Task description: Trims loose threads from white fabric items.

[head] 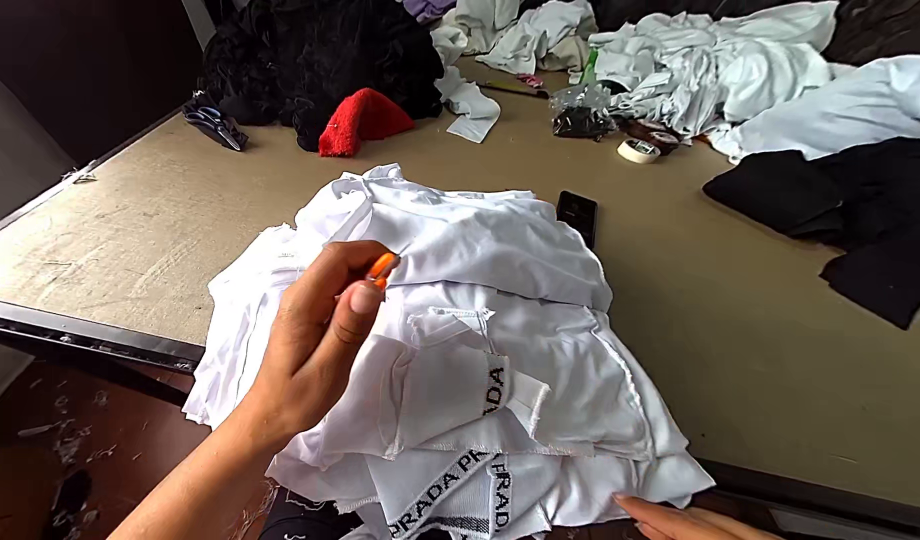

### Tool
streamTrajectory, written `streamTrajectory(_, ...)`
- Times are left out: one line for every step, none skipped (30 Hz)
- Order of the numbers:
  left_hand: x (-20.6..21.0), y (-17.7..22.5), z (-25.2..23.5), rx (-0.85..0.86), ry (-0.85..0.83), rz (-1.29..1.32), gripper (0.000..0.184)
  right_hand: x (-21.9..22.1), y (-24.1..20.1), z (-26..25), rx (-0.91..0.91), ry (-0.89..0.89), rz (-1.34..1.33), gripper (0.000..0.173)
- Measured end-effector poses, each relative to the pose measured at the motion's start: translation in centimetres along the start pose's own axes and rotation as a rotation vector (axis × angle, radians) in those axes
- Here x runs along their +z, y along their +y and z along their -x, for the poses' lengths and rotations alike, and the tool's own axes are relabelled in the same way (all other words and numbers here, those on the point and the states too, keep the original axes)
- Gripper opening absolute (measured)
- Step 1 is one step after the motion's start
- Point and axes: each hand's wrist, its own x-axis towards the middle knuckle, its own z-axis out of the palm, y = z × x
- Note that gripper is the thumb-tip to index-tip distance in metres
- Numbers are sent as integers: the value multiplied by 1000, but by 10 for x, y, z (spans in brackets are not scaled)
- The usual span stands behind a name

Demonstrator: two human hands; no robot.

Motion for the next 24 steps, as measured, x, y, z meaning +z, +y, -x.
streamTrajectory(-5, 1, 7, -65, 47, 100, 43, 4, -9, -7, -65, 140, 29, 37)
streamTrajectory(-7, 3, 14, -116, 76, 181, 43, 10, -20, -19, -163, 290, 18, 30)
streamTrajectory(-6, 5, 20, -156, 86, 239, 44, 17, -32, -36, -258, 420, -23, 26)
streamTrajectory(-4, 7, 25, -185, 82, 283, 44, 24, -44, -55, -325, 518, -56, 25)
streamTrajectory(0, 6, 30, -194, 69, 309, 44, 31, -56, -74, -357, 601, -55, 27)
streamTrajectory(3, 4, 35, -197, 54, 329, 43, 37, -65, -92, -373, 675, -25, 31)
streamTrajectory(7, 2, 40, -200, 45, 336, 42, 42, -71, -109, -389, 725, 33, 38)
streamTrajectory(9, 0, 44, -204, 40, 331, 39, 46, -77, -122, -410, 723, 96, 46)
streamTrajectory(8, -1, 48, -203, 27, 310, 36, 48, -81, -132, -448, 682, 144, 52)
streamTrajectory(6, -1, 52, -188, 7, 280, 32, 50, -85, -137, -493, 631, 171, 51)
streamTrajectory(1, -1, 55, -155, -24, 237, 27, 52, -88, -139, -536, 577, 187, 47)
streamTrajectory(-3, -2, 58, -124, -60, 192, 24, 54, -91, -138, -570, 528, 202, 43)
streamTrajectory(-5, -5, 62, -110, -71, 160, 23, 56, -92, -137, -592, 503, 221, 36)
streamTrajectory(-6, -8, 65, -113, -59, 152, 22, 58, -93, -137, -605, 512, 238, 25)
streamTrajectory(-5, -12, 67, -126, -42, 161, 21, 60, -95, -136, -617, 554, 249, 12)
streamTrajectory(-4, -15, 69, -143, -24, 173, 21, 63, -96, -136, -640, 593, 242, 8)
streamTrajectory(-3, -17, 69, -159, -14, 180, 22, 65, -97, -134, -667, 606, 219, 15)
streamTrajectory(-2, -19, 70, -166, -10, 182, 22, 67, -98, -133, -690, 608, 190, 20)
streamTrajectory(-2, -20, 69, -163, -14, 181, 22, 68, -97, -132, -708, 612, 152, 21)
streamTrajectory(-2, -20, 69, -153, -22, 177, 22, 70, -95, -131, -727, 615, 90, 20)
streamTrajectory(-2, -21, 69, -142, -29, 173, 22, 71, -92, -131, -743, 615, 7, 20)
streamTrajectory(-2, -22, 69, -133, -37, 167, 22, 72, -89, -131, -750, 620, -67, 22)
streamTrajectory(-2, -23, 69, -127, -42, 158, 22, 74, -87, -131, -744, 641, -91, 23)
streamTrajectory(-2, -23, 69, -125, -47, 147, 22, 77, -85, -131, -727, 674, -78, 21)
